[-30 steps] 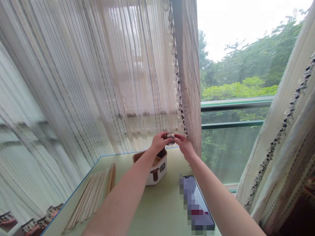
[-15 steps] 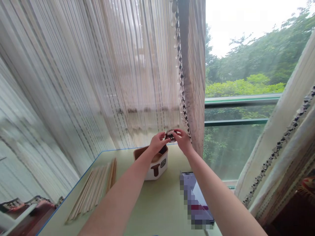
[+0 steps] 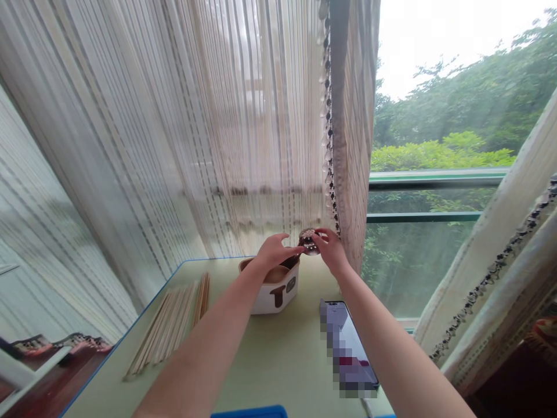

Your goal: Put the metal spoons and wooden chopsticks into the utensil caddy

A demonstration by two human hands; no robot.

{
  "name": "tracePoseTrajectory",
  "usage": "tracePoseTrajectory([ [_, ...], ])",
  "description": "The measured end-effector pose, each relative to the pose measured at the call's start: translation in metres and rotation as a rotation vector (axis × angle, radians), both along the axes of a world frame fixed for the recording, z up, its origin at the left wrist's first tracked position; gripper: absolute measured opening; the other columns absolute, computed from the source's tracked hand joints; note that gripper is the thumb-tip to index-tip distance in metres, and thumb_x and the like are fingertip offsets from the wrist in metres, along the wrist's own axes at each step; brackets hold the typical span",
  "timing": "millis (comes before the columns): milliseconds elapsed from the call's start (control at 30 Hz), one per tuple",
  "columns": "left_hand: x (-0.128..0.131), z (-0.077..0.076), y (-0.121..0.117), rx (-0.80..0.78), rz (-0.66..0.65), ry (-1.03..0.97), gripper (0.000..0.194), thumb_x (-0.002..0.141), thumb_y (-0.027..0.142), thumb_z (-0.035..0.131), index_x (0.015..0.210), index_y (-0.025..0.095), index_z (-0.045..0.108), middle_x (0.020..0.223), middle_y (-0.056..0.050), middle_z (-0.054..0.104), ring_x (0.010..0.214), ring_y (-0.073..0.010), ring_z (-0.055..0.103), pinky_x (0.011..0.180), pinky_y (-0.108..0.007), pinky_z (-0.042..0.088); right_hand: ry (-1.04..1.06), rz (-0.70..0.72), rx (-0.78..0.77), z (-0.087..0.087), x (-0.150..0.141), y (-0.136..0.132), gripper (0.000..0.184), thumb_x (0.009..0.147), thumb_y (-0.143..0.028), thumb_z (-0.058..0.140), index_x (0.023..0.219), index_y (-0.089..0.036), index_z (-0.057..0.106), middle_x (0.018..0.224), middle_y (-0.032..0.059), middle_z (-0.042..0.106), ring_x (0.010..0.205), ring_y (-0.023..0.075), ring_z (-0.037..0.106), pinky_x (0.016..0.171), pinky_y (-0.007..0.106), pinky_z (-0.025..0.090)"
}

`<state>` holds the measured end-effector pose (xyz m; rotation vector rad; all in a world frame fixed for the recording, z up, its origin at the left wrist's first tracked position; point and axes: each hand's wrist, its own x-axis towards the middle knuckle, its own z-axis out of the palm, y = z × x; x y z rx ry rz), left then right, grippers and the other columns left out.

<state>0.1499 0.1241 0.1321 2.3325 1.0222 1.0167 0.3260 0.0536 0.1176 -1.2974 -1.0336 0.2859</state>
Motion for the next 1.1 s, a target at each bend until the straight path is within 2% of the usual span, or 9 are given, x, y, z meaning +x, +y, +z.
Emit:
tracePoseTrajectory([
  [100,-0.026,0.007,-0.005,0.059,0.155,0.012,0.066,0.062,0.063,0.064,0.108,0.016,0.064,0.113,-0.015,0.064,0.107,-0.0323,0.057,0.090,-0.041,0.043,0.028,0.039,0.028,-0.002,-0.003,-0.006,0.036,0.068,-0.046,0.062,0.094,-0.021,0.061,0.088,0.0056,0.065,0.084,0.0220,0.062,0.069,0.034,0.050],
  [200,-0.054,0.001,-0.010,0.104,0.313,-0.104,0.051,0.072,0.056,0.058,0.102,0.015,0.065,0.107,-0.014,0.066,0.103,-0.0295,0.059,0.091,-0.041,0.043,0.079,0.075,0.072,-0.005,-0.008,-0.012,0.043,0.068,-0.046,0.063,0.101,-0.020,0.059,0.090,0.0070,0.065,0.084,0.0225,0.062,0.070,0.035,0.050],
  [333,-0.081,-0.028,-0.018,0.056,0.433,-0.345,0.038,0.077,0.046,0.055,0.101,0.016,0.063,0.106,-0.012,0.065,0.105,-0.0267,0.058,0.091,-0.041,0.044,0.127,0.027,0.124,-0.014,-0.022,-0.021,0.052,0.071,-0.047,0.060,0.114,-0.018,0.052,0.103,0.0100,0.063,0.091,0.0228,0.060,0.077,0.038,0.048],
  [500,-0.095,-0.073,-0.036,-0.086,0.471,-0.587,0.039,0.079,0.047,0.053,0.104,0.017,0.058,0.106,-0.013,0.063,0.105,-0.0251,0.058,0.086,-0.039,0.048,0.276,-0.162,0.172,-0.041,-0.056,-0.034,0.046,0.076,-0.047,0.054,0.112,-0.019,0.050,0.112,0.0098,0.058,0.101,0.0216,0.057,0.087,0.037,0.044],
  [600,-0.099,-0.095,-0.051,-0.080,0.465,-0.650,0.041,0.079,0.048,0.053,0.106,0.017,0.055,0.108,-0.012,0.060,0.102,-0.0239,0.058,0.084,-0.039,0.049,0.437,-0.250,0.096,-0.058,-0.074,-0.033,0.046,0.077,-0.048,0.049,0.114,-0.019,0.046,0.118,0.0102,0.054,0.107,0.0216,0.054,0.090,0.037,0.043],
  [700,-0.102,-0.112,-0.064,-0.049,0.439,-0.670,0.038,0.080,0.046,0.053,0.104,0.017,0.054,0.106,-0.012,0.060,0.095,-0.0223,0.060,0.078,-0.037,0.051,0.537,-0.248,0.012,-0.071,-0.086,-0.026,0.048,0.078,-0.050,0.041,0.115,-0.018,0.045,0.124,0.0126,0.051,0.114,0.0232,0.050,0.091,0.038,0.043],
  [800,-0.103,-0.119,-0.071,0.036,0.372,-0.590,0.037,0.075,0.043,0.061,0.101,0.018,0.055,0.102,-0.010,0.060,0.091,-0.0213,0.060,0.077,-0.036,0.051,0.505,-0.143,-0.019,-0.079,-0.097,-0.020,0.044,0.080,-0.051,0.038,0.107,-0.020,0.053,0.124,0.0095,0.054,0.115,0.0230,0.050,0.091,0.037,0.042],
  [900,-0.103,-0.119,-0.071,0.093,0.369,-0.559,0.031,0.076,0.039,0.060,0.100,0.019,0.056,0.100,-0.009,0.060,0.090,-0.0205,0.060,0.076,-0.035,0.051,0.448,-0.057,-0.019,-0.084,-0.110,-0.021,0.041,0.081,-0.050,0.036,0.101,-0.021,0.057,0.119,0.0069,0.059,0.112,0.0218,0.051,0.091,0.035,0.041],
  [1100,-0.103,-0.117,-0.061,0.048,0.411,-0.622,0.028,0.081,0.034,0.051,0.102,0.016,0.058,0.099,-0.010,0.062,0.090,-0.0195,0.060,0.076,-0.034,0.052,0.318,-0.037,-0.009,-0.087,-0.122,-0.033,0.043,0.081,-0.053,0.038,0.102,-0.020,0.056,0.106,0.0078,0.063,0.098,0.0217,0.056,0.084,0.033,0.042],
])
